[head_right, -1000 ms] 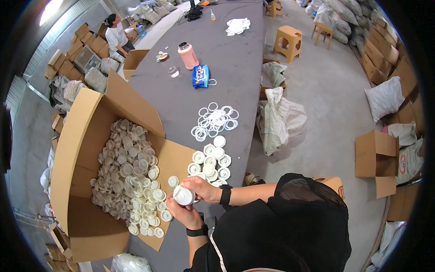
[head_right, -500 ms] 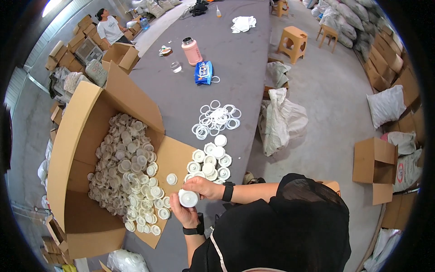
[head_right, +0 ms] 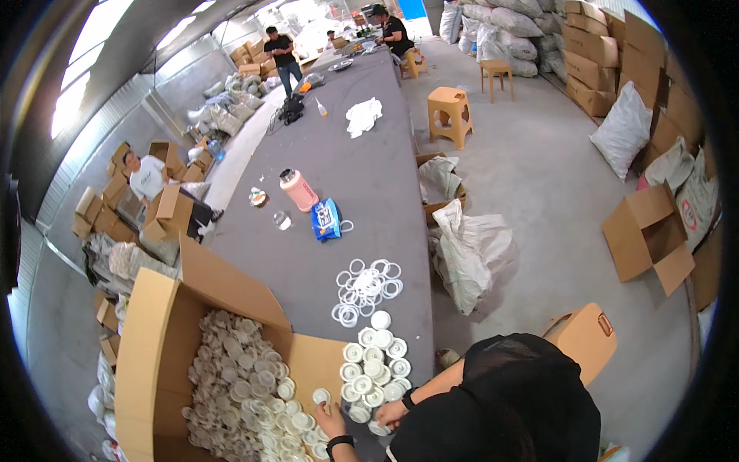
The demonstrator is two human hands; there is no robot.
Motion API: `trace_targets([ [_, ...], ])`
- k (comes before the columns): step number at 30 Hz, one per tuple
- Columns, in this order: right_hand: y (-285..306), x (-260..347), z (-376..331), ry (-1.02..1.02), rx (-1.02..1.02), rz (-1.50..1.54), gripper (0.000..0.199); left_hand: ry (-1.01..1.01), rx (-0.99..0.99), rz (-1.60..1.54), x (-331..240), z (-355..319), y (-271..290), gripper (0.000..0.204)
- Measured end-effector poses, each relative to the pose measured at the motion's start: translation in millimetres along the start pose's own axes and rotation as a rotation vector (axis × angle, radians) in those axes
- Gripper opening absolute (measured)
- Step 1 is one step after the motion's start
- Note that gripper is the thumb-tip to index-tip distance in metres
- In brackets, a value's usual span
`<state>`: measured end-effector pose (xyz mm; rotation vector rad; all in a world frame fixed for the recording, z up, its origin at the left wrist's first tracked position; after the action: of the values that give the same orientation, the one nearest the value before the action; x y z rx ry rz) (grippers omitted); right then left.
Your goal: Assembling plastic lids by inserting internal seals or rings.
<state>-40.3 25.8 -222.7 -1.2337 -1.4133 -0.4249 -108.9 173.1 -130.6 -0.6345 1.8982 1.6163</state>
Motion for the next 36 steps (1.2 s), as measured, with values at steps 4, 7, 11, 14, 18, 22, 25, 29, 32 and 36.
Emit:
trace_targets([
  [4,8.6,4.8,1.7,-0.036,0.02,-0.018,0.01,-0.107,-0.037,0.231,6.8,30.6,-19.8,0.04],
  [7,24.5,12.1,8.4,-0.014,-0.014,-0.576,0.013,-0.223,-0.139,0.391,-0.6,38.8,-20.9,0.039],
  [11,34.1,34.9,1.4,0.006,-0.144,-0.599,0.027,0.005,-0.066,0.317,-5.0,41.4,-14.1,0.039],
  [14,19.8,50.0,-2.6,-0.137,-0.064,-0.449,0.031,-0.005,-0.105,0.417,-2.7,43.8,-7.3,0.043],
  [18,17.0,47.1,-1.8,-0.169,-0.031,-0.314,0.033,-0.195,-0.154,0.388,-10.4,54.2,-20.4,0.044],
  [22,35.3,69.9,-0.2,0.013,-0.19,0.052,0.035,0.053,-0.193,-0.135,1.7,55.1,-3.8,0.04],
  [25,76.7,93.3,-10.4,0.198,-0.424,0.364,0.04,0.032,-0.036,-0.353,-66.9,26.7,-11.1,0.044],
  [29,132.8,104.3,-15.7,0.256,-0.562,0.546,0.034,-0.418,0.023,0.02,-153.9,-2.4,-49.4,0.039],
  [32,181.0,108.6,-44.5,0.296,-0.812,0.563,0.027,-0.604,0.178,-0.062,-203.2,-1.8,-79.7,0.036],
  [36,224.3,122.8,-91.6,0.292,-0.962,0.586,0.022,-0.128,0.389,-0.334,-179.8,71.0,-142.9,0.03],
])
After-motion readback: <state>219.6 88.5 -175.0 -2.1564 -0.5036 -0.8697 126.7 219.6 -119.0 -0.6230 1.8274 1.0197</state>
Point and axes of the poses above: each hand's wrist, its own z-axis towards the middle knuckle, its own y-axis out of the back of the hand, x = y × z, the point moved 10 cm from there along z, towards the middle knuckle, and after that the axes turned 11 degrees about y, right-handed, at the moved point
